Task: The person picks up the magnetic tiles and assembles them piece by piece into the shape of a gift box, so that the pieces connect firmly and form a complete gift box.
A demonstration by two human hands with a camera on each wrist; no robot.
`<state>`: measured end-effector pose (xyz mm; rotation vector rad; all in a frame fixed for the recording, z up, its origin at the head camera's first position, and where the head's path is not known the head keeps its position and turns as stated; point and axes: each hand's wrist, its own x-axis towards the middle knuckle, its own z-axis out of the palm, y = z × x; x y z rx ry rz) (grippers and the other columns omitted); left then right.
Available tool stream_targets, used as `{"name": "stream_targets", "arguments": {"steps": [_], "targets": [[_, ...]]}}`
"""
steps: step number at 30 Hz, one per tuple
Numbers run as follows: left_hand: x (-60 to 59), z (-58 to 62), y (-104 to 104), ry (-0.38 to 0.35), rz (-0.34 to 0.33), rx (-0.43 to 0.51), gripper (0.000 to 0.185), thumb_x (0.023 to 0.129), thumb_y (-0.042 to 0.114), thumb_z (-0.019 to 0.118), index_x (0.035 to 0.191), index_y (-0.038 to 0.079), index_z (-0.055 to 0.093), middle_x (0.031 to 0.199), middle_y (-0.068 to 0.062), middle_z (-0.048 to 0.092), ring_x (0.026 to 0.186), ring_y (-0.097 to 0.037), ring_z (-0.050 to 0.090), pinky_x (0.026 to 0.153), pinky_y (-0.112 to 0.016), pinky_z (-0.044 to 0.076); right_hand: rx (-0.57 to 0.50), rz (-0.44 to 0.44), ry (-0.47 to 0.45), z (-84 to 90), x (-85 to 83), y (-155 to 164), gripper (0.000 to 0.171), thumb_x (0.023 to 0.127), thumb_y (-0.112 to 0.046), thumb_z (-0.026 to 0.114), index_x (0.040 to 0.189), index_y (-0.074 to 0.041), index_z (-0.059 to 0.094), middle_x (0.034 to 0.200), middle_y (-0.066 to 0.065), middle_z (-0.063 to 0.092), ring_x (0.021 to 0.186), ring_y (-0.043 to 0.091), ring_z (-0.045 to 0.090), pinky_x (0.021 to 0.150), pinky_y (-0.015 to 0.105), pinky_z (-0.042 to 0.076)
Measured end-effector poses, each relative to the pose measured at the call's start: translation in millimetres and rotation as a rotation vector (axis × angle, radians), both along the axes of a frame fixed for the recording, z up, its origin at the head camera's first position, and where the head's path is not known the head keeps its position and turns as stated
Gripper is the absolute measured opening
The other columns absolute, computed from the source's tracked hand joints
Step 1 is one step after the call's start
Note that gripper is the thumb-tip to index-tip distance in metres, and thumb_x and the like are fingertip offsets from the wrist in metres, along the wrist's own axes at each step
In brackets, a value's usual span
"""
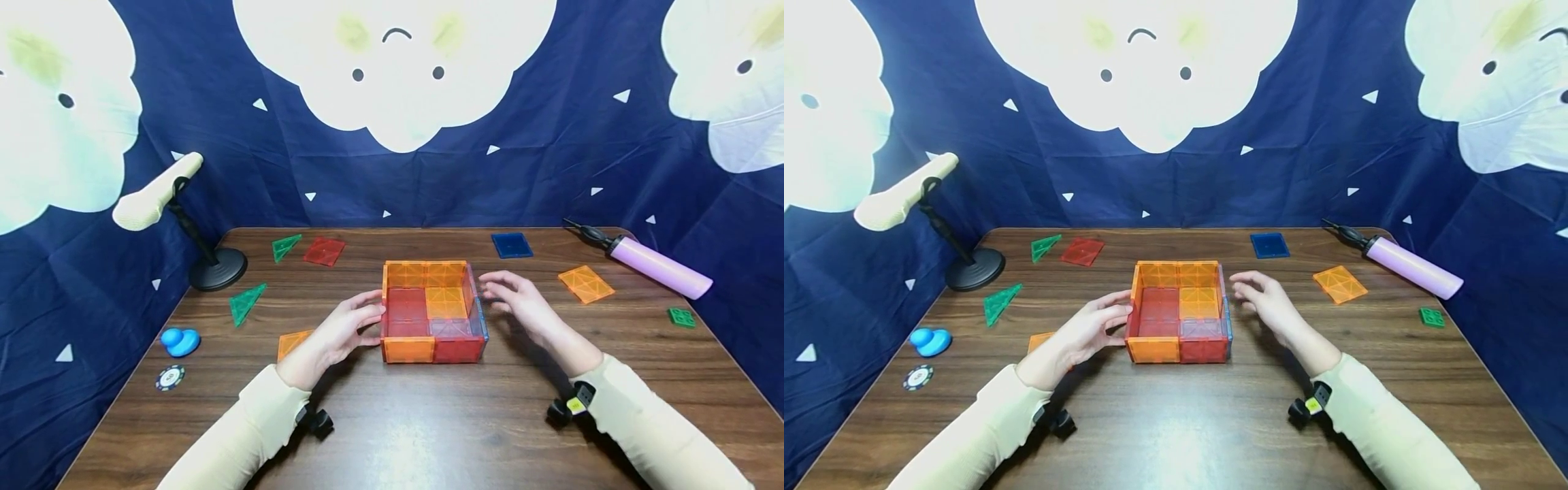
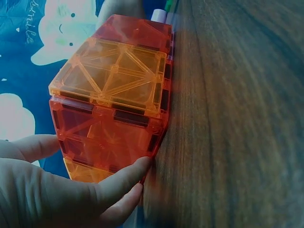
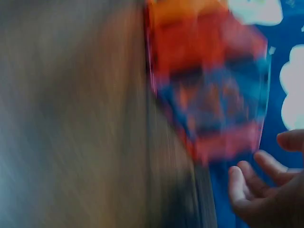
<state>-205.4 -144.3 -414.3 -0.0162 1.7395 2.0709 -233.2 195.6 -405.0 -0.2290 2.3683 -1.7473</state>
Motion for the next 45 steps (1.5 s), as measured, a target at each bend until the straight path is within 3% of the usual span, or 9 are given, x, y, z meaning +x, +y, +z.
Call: {"name": "stream_targets", "arguments": {"steps": [4,7,12,16,24,30,33,39,45], "targets": [[2.0,1.3,0.6,0.016,0.011,-0.027,0.059,0.103,0.011,0.052,0.157,-0.001,0.030,0.153,-0.027,0.040,0.140,-0.041,0.037,0.103,-0.061,0.043,0.398,-0.038,0.199,-2.7,-43.8,13.7,0.038,0.107,-0.018,0.053,0.139,0.001,0.057,0.141,0.025,0.055,0.126,0.040,0.054,0.105,0.055,0.042],[3.7,1.0,2.8,0.035,0.020,-0.049,0.059,0.103,0.011,0.051,0.158,0.000,0.029,0.153,-0.026,0.040,0.138,-0.039,0.041,0.102,-0.056,0.045,0.642,-0.021,0.263,-5.8,-76.9,24.7,0.043,0.106,-0.017,0.052,0.144,0.003,0.052,0.148,0.029,0.047,0.134,0.045,0.046,0.110,0.058,0.036],[6.4,-0.2,7.1,0.050,0.025,-0.058,0.060,0.104,0.008,0.050,0.159,0.000,0.027,0.156,-0.025,0.037,0.136,-0.039,0.044,0.106,-0.058,0.041,0.863,0.053,0.233,-13.2,-108.8,40.9,0.050,0.105,-0.014,0.049,0.147,0.013,0.043,0.153,0.036,0.034,0.142,0.050,0.032,0.115,0.058,0.027],[6.6,-0.5,8.5,0.062,0.030,-0.053,0.060,0.104,0.007,0.050,0.159,-0.001,0.027,0.156,-0.025,0.036,0.138,-0.038,0.042,0.110,-0.058,0.038,0.961,0.106,0.254,-15.3,-107.3,46.7,0.050,0.103,-0.011,0.053,0.145,0.014,0.044,0.150,0.038,0.038,0.138,0.053,0.035,0.113,0.060,0.030],[4.2,-2.3,7.8,0.059,0.049,-0.055,0.061,0.103,0.008,0.052,0.159,0.002,0.029,0.156,-0.023,0.037,0.137,-0.037,0.043,0.110,-0.056,0.039,1.031,0.204,0.377,-8.1,-64.3,40.5,0.047,0.098,-0.008,0.062,0.140,0.011,0.052,0.139,0.036,0.049,0.127,0.054,0.046,0.109,0.061,0.035],[5.0,-2.8,9.8,0.049,0.043,-0.017,0.061,0.104,0.007,0.051,0.160,0.006,0.028,0.157,-0.023,0.036,0.138,-0.036,0.041,0.109,-0.054,0.039,1.024,0.239,0.408,-5.3,-35.7,40.9,0.044,0.095,-0.008,0.069,0.135,0.007,0.060,0.132,0.031,0.055,0.119,0.049,0.052,0.102,0.060,0.042],[5.1,-3.4,9.4,0.055,0.041,-0.005,0.060,0.104,0.007,0.050,0.160,0.005,0.027,0.157,-0.023,0.035,0.139,-0.036,0.040,0.110,-0.055,0.039,0.961,0.241,0.416,-5.2,-37.1,44.7,0.042,0.093,-0.010,0.072,0.131,0.004,0.063,0.129,0.030,0.056,0.119,0.050,0.050,0.101,0.062,0.041],[5.0,-5.2,7.4,0.058,0.047,-0.002,0.062,0.103,0.005,0.049,0.160,0.005,0.027,0.159,-0.023,0.032,0.142,-0.036,0.035,0.112,-0.058,0.033,0.809,0.279,0.388,-10.7,-62.0,59.9,0.047,0.090,-0.014,0.077,0.130,0.002,0.059,0.141,0.034,0.048,0.130,0.053,0.042,0.107,0.065,0.033],[3.5,-5.3,9.6,0.060,0.029,0.018,0.065,0.101,0.004,0.050,0.161,0.006,0.025,0.160,-0.024,0.030,0.144,-0.037,0.033,0.113,-0.059,0.032,0.793,0.272,0.365,-12.4,-78.4,69.2,0.049,0.087,-0.022,0.080,0.128,-0.001,0.062,0.134,0.031,0.056,0.123,0.049,0.051,0.103,0.063,0.040]]}}
